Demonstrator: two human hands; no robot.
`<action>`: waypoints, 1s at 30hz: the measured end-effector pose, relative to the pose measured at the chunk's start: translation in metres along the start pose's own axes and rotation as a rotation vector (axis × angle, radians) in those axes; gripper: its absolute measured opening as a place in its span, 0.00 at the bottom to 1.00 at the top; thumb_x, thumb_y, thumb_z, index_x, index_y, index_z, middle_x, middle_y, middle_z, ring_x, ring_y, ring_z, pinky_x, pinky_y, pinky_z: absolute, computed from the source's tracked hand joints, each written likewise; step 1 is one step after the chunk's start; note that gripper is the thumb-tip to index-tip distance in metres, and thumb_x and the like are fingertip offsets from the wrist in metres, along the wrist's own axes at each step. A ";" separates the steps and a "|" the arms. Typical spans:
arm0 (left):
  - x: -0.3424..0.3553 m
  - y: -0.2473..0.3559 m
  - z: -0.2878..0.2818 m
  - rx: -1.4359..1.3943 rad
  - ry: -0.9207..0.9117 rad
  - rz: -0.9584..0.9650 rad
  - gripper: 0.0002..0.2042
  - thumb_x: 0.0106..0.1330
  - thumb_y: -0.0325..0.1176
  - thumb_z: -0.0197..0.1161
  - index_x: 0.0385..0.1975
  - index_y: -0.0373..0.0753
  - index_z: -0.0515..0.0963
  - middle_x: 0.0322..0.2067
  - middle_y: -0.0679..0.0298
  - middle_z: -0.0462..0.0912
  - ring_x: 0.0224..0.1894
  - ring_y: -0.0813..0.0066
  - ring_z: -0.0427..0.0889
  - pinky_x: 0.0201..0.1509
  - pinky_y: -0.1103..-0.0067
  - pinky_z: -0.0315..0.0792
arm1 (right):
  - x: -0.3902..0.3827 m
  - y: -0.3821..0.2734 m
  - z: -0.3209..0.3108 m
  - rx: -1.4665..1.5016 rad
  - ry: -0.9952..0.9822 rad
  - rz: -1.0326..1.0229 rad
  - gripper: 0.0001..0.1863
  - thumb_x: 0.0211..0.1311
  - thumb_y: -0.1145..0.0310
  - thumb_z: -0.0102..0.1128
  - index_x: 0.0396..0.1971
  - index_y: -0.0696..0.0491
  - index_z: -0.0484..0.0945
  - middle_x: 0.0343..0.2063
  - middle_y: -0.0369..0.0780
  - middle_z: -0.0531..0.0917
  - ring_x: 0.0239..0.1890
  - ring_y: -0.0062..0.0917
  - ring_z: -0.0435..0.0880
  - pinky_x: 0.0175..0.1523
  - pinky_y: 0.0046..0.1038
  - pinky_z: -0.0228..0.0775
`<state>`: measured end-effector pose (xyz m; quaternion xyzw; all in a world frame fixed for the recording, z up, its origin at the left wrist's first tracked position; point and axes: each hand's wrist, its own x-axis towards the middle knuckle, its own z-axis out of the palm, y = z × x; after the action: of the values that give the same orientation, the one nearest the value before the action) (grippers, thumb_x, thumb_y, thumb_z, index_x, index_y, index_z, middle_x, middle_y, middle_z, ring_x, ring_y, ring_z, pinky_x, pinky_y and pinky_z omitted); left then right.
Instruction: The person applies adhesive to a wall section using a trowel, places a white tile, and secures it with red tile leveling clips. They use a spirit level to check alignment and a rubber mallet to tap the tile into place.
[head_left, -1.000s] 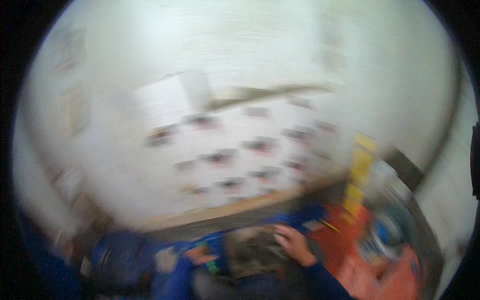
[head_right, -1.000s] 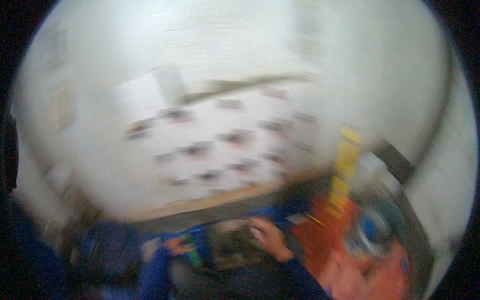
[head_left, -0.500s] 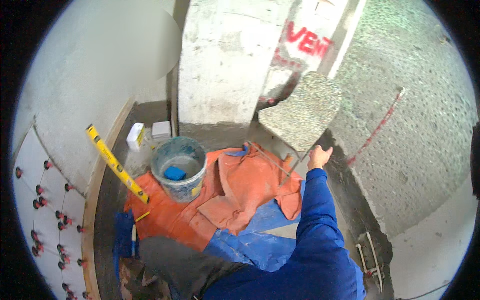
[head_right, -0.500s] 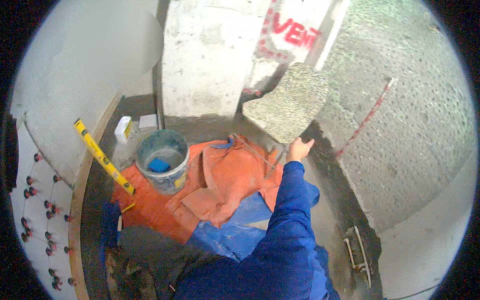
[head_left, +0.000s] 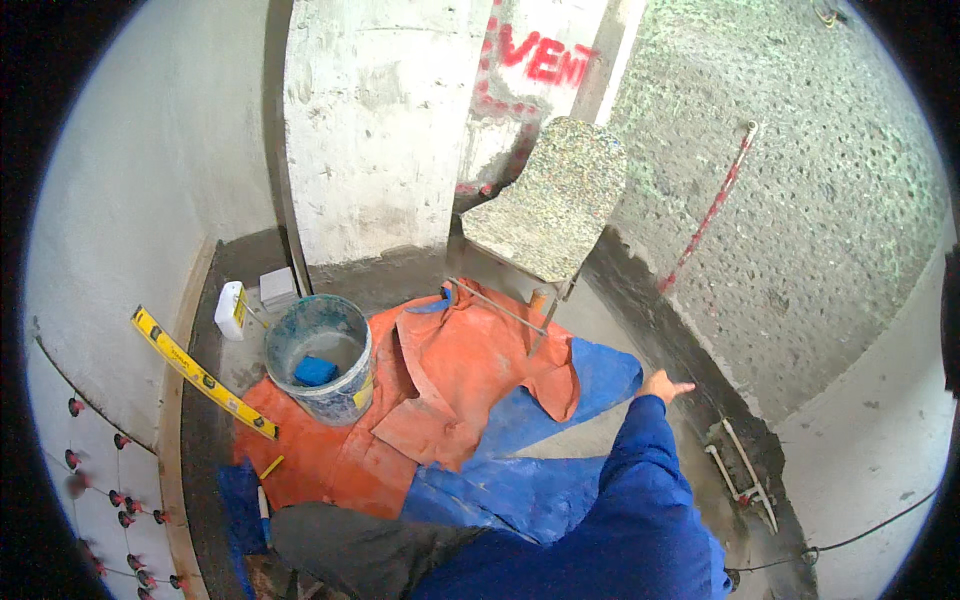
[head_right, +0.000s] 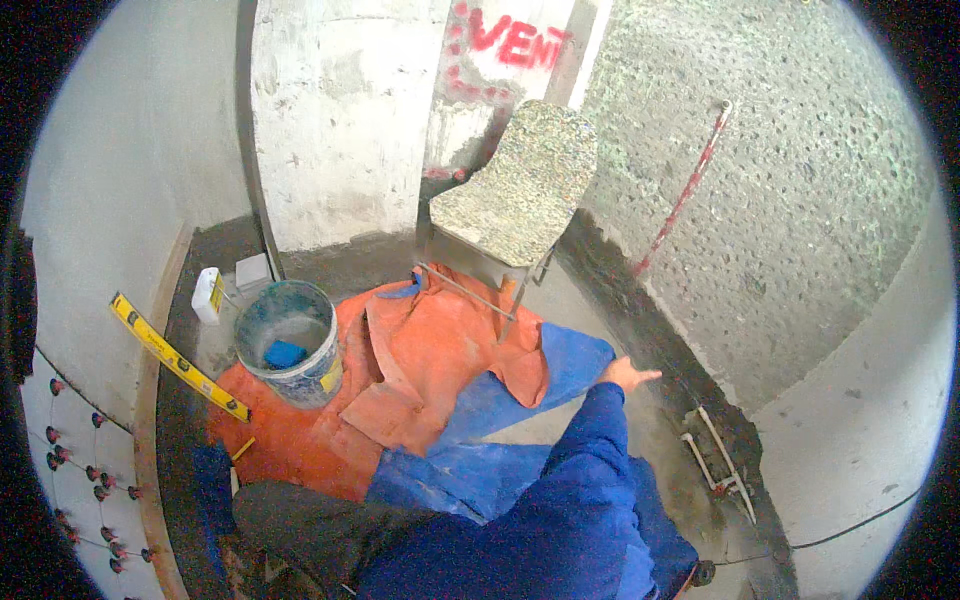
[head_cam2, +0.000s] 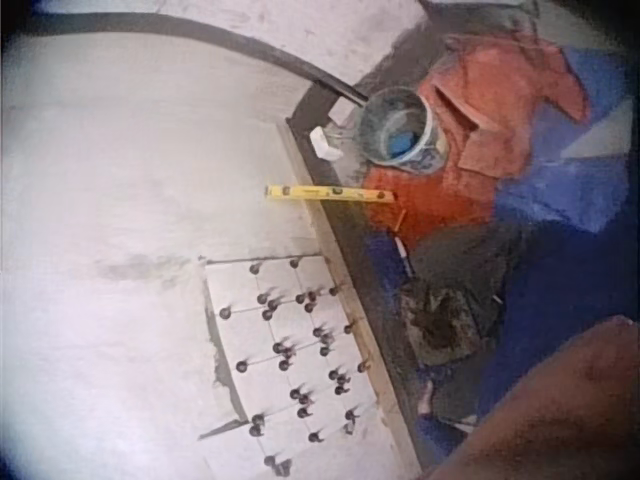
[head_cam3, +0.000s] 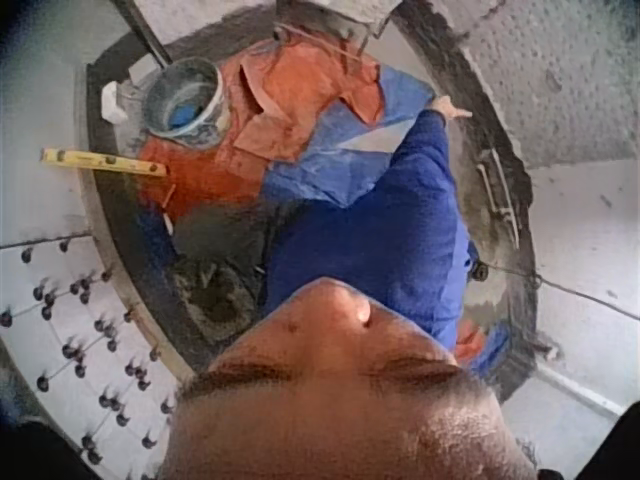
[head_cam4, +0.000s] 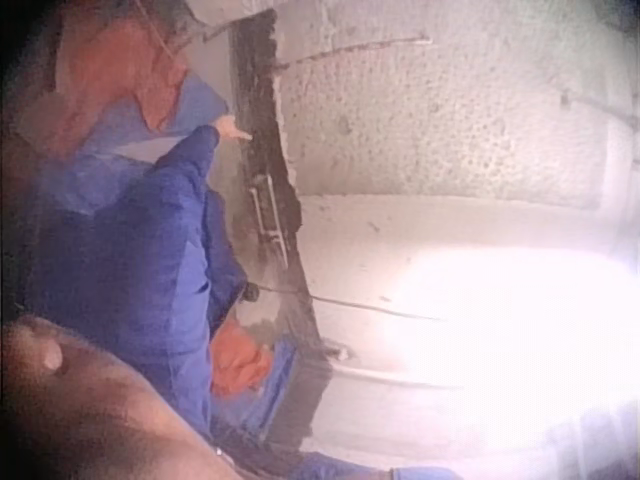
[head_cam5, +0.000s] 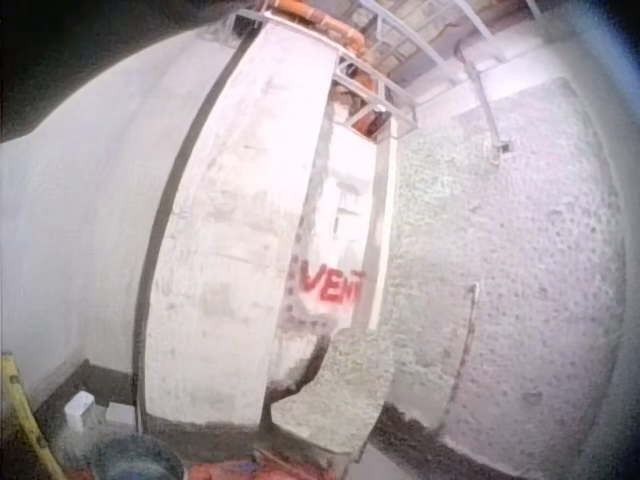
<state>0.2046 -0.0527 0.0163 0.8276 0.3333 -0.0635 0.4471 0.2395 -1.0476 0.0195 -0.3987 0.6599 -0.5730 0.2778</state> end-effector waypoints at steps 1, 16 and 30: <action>0.000 0.001 0.000 -0.004 0.002 -0.004 0.29 0.65 0.45 0.72 0.61 0.34 0.77 0.53 0.53 0.85 0.56 0.61 0.83 0.65 0.66 0.73 | -0.004 0.007 -0.004 -0.053 -0.055 -0.033 0.53 0.63 0.71 0.60 0.79 0.46 0.33 0.39 0.50 0.83 0.39 0.41 0.81 0.46 0.39 0.73; -0.010 0.009 -0.008 -0.004 0.045 -0.006 0.28 0.68 0.46 0.68 0.62 0.34 0.76 0.56 0.52 0.84 0.58 0.61 0.82 0.66 0.67 0.72 | -0.053 0.010 0.018 -0.141 -0.125 -0.056 0.56 0.60 0.68 0.59 0.80 0.48 0.30 0.47 0.57 0.85 0.49 0.51 0.85 0.61 0.44 0.73; -0.026 0.006 -0.018 -0.016 0.100 -0.015 0.27 0.71 0.46 0.65 0.64 0.34 0.75 0.58 0.52 0.82 0.60 0.60 0.81 0.68 0.68 0.71 | -0.175 0.138 0.016 -0.344 -0.522 -0.348 0.44 0.62 0.68 0.60 0.76 0.61 0.49 0.41 0.63 0.85 0.44 0.61 0.84 0.55 0.51 0.75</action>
<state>0.1844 -0.0541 0.0416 0.8236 0.3621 -0.0228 0.4359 0.3163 -0.9049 -0.1340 -0.6790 0.5756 -0.3712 0.2642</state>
